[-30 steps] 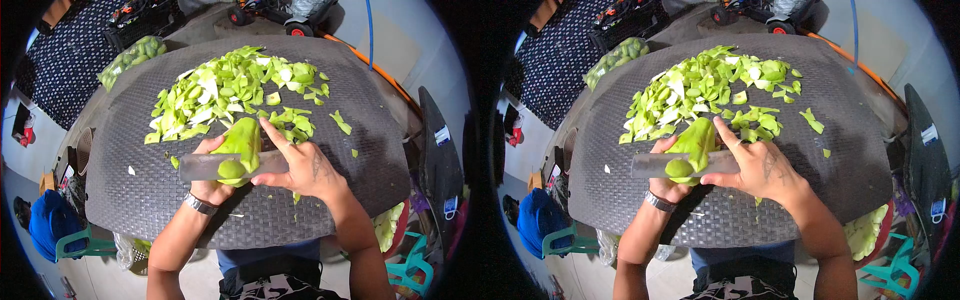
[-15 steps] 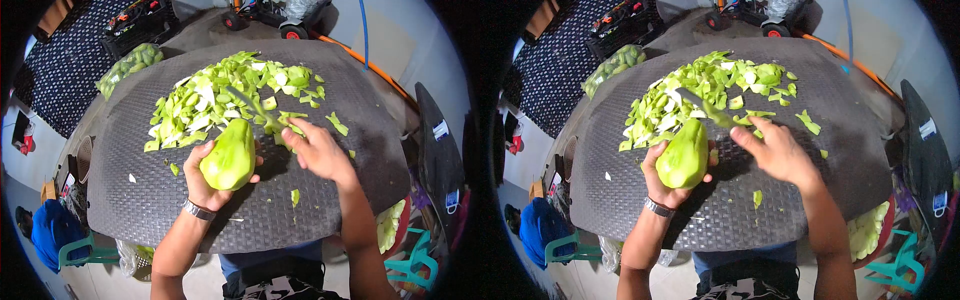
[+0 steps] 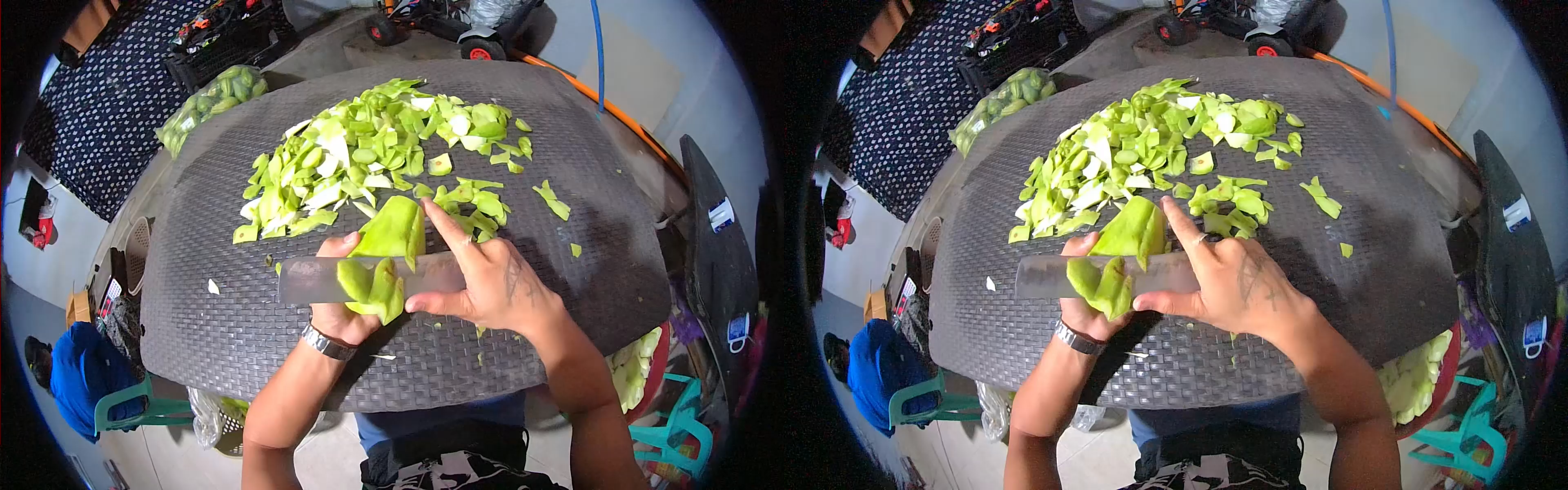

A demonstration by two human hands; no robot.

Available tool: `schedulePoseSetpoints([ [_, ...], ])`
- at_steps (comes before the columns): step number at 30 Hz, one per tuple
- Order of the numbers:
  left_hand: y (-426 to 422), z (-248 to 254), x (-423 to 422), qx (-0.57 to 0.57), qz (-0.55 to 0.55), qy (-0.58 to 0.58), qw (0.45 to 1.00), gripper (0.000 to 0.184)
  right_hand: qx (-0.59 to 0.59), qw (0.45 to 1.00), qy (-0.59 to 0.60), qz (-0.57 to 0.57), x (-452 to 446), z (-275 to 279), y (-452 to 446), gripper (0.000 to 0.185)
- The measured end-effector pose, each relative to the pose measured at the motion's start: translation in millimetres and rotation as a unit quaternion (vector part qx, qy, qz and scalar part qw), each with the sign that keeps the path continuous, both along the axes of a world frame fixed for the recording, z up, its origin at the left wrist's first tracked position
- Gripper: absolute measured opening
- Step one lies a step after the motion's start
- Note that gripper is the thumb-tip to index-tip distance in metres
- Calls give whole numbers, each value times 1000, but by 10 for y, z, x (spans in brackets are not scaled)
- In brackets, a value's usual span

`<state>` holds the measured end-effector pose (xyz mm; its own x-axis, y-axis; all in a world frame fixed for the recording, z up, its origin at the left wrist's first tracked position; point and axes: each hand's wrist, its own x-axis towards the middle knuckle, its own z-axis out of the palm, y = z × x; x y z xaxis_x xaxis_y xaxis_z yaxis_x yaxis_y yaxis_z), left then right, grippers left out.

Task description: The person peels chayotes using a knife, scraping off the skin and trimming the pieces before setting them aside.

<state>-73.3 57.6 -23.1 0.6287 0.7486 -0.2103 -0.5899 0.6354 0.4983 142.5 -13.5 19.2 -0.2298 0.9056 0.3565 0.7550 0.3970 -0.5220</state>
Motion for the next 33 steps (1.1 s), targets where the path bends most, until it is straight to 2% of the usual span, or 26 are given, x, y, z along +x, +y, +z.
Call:
schedulePoseSetpoints([
  [2,-40,66,5,-2,0,7,1000,68,116,993,-4,24,54,-93,125,111],
  [4,-48,90,-5,-2,-20,-3,1000,66,174,984,-2,36,86,-123,155,109],
  [9,-54,-7,-94,-26,-66,-97,993,68,47,998,-16,-25,141,-15,70,102],
  [11,-23,82,-43,29,-91,-41,995,71,-53,993,12,-100,277,96,119,96],
  [12,-87,147,3,-36,-66,-72,995,76,-101,985,36,-134,386,124,143,90],
  [15,-104,210,5,44,-81,-46,995,76,-168,967,95,-169,550,124,205,80],
  [18,-56,165,-17,36,-53,-55,996,75,-148,968,149,-135,393,195,105,81],
  [19,-39,151,-28,38,-44,-51,997,74,-176,969,142,-95,299,293,61,87],
  [20,-55,158,-44,18,-39,-96,994,68,-119,982,134,-55,206,206,44,90],
  [23,-18,-89,-53,-83,32,-106,990,62,30,999,30,-1,21,-13,8,99],
  [26,-56,-170,-77,-51,-22,-144,988,65,-6,1000,16,-16,32,40,-9,100],
  [28,-124,-20,17,3,39,84,996,74,0,999,47,-2,68,7,8,98],
  [31,-120,-33,-60,35,-35,-86,995,78,58,998,26,-16,126,-68,77,95],
  [33,-120,130,-13,63,-22,41,997,80,14,998,31,-49,217,-44,101,93],
])
